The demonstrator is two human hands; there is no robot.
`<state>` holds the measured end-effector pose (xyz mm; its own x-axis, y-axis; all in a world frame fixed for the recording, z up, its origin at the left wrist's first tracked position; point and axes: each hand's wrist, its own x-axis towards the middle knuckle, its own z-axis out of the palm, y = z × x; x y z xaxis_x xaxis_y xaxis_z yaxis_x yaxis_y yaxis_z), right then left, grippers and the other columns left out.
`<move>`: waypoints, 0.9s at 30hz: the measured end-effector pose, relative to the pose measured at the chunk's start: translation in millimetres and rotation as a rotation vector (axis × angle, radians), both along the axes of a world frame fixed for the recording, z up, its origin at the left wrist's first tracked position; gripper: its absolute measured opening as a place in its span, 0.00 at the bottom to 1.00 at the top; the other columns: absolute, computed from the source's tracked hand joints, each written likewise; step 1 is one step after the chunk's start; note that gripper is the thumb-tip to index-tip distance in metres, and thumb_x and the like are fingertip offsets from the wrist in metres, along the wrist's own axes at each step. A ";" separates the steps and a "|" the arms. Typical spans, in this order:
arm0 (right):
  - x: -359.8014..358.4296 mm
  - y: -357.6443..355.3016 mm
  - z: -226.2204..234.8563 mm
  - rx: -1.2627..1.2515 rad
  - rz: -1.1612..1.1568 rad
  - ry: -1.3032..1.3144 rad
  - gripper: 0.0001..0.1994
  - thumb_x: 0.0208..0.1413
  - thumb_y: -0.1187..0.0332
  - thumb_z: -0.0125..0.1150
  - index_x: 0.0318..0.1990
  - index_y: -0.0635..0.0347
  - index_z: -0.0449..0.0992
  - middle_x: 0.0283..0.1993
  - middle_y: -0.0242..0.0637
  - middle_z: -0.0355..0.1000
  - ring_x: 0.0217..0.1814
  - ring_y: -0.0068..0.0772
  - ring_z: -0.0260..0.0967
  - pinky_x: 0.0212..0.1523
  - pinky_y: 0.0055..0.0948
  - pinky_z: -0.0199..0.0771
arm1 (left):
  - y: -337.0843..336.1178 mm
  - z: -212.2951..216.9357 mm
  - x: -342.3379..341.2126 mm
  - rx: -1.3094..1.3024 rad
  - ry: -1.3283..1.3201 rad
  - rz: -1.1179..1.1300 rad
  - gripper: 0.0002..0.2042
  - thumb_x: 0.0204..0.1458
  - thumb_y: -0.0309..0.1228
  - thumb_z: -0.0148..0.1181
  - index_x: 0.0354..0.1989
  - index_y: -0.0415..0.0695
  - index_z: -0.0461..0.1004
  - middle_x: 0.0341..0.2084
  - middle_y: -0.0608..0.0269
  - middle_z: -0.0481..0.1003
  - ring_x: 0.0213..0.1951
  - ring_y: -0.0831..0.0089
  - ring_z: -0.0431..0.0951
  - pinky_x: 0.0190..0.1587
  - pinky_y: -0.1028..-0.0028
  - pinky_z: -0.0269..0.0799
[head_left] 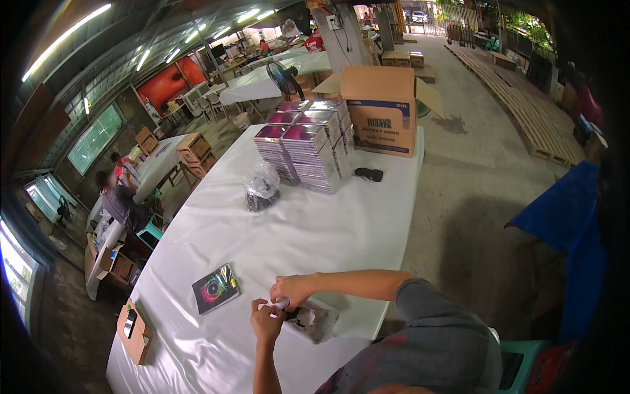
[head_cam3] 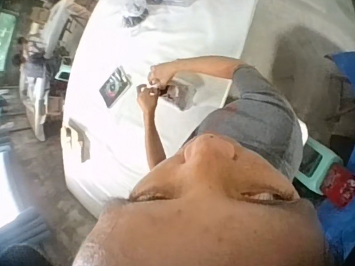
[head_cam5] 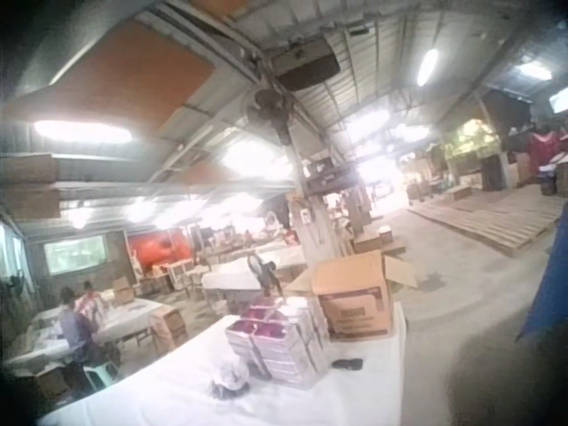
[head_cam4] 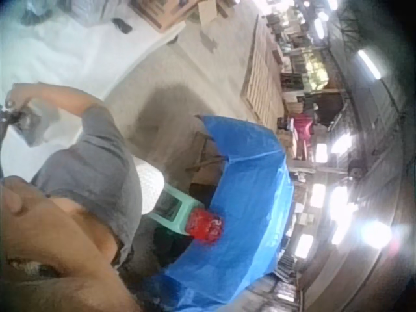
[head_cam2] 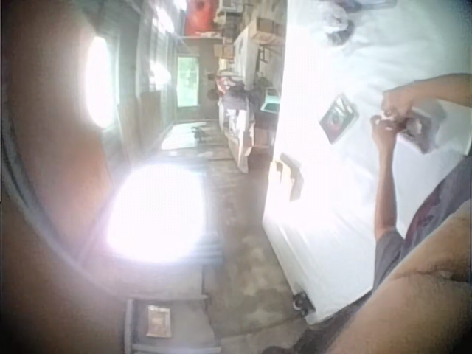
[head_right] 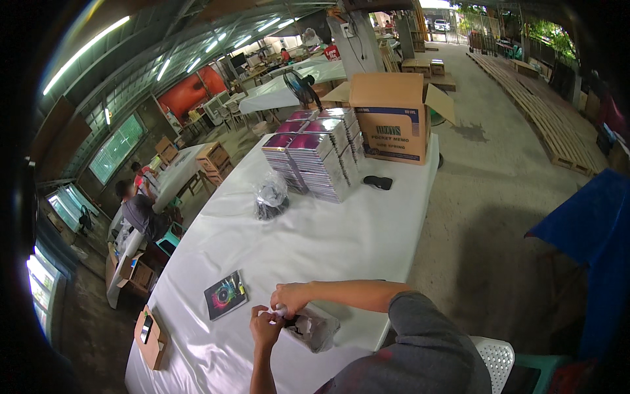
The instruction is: The person wraps spiral-bound notebooks in clear plastic film and seals them with tape. They handle stacks of notebooks, apply plastic wrap, and use a tape dispenser to secure the packaging. The wrapped notebooks are stacked on the table.
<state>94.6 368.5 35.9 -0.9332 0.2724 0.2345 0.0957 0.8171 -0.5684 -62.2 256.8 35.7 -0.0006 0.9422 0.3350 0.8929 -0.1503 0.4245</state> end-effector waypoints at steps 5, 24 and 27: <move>-23.9 6.7 13.0 0.175 0.098 -0.316 0.18 0.34 0.66 0.64 0.38 0.56 0.75 0.36 0.41 0.74 0.44 0.47 0.68 0.41 0.41 0.72 | -2.9 -5.8 -4.5 -0.041 -0.273 0.068 0.08 0.36 0.29 0.64 0.18 0.37 0.77 0.36 0.55 0.71 0.34 0.66 0.75 0.31 0.69 0.74; -47.6 11.8 12.6 0.263 0.163 -0.250 0.12 0.33 0.71 0.61 0.32 0.59 0.72 0.26 0.45 0.73 0.31 0.53 0.72 0.31 0.44 0.72 | -7.7 -43.1 0.9 0.123 -0.544 0.147 0.13 0.37 0.31 0.64 0.28 0.38 0.70 0.37 0.53 0.67 0.40 0.60 0.70 0.36 0.67 0.71; -47.9 9.0 10.8 0.348 0.179 -0.225 0.12 0.35 0.71 0.60 0.33 0.58 0.72 0.25 0.44 0.73 0.30 0.52 0.71 0.30 0.44 0.71 | -7.0 -48.5 -2.7 0.147 -0.499 0.149 0.19 0.35 0.34 0.67 0.33 0.38 0.68 0.34 0.53 0.67 0.39 0.57 0.69 0.40 0.63 0.68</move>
